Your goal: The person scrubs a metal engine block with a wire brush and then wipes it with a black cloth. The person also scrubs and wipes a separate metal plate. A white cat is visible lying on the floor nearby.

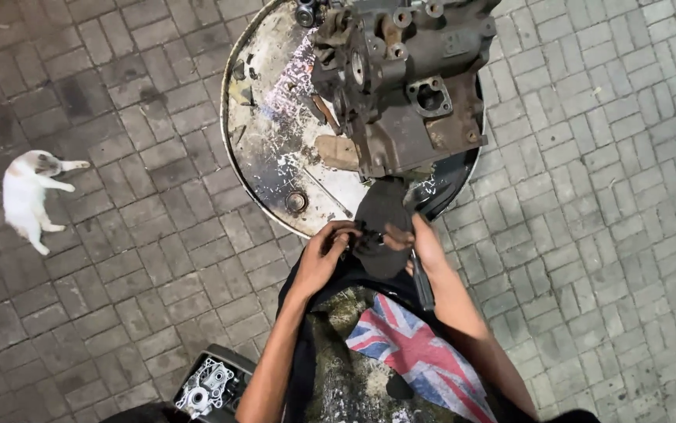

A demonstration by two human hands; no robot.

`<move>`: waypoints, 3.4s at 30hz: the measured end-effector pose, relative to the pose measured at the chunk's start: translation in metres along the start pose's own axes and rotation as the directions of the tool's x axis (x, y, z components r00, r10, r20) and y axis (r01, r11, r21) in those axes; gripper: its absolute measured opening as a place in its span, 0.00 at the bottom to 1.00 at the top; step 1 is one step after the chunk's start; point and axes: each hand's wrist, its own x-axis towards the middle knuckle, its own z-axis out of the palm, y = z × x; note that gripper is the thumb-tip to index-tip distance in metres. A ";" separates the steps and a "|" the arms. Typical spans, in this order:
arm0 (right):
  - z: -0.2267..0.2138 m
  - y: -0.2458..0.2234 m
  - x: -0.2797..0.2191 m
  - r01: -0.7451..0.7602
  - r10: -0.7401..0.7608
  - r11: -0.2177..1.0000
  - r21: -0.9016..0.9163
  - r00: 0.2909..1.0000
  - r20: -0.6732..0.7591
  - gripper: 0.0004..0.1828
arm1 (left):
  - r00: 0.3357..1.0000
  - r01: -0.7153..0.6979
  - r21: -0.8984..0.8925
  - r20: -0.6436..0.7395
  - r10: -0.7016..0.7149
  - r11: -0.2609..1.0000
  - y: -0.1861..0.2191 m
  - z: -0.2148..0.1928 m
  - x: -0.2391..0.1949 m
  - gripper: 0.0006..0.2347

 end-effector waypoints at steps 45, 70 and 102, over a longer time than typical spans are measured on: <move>0.061 -0.038 -0.030 0.695 -0.699 0.175 -0.698 0.587 0.409 0.19 | 0.996 0.078 0.123 -0.047 -0.073 0.989 -0.014 -0.004 0.005 0.11; 0.002 0.011 -0.017 0.699 -0.479 0.296 -0.651 0.698 0.532 0.20 | 0.998 0.064 0.172 -0.006 -0.064 0.983 -0.026 0.003 0.004 0.13; -0.046 0.014 -0.060 0.711 -0.484 0.697 -0.092 0.562 0.670 0.33 | 0.801 -0.556 0.019 -0.255 0.541 0.831 0.111 0.062 -0.018 0.05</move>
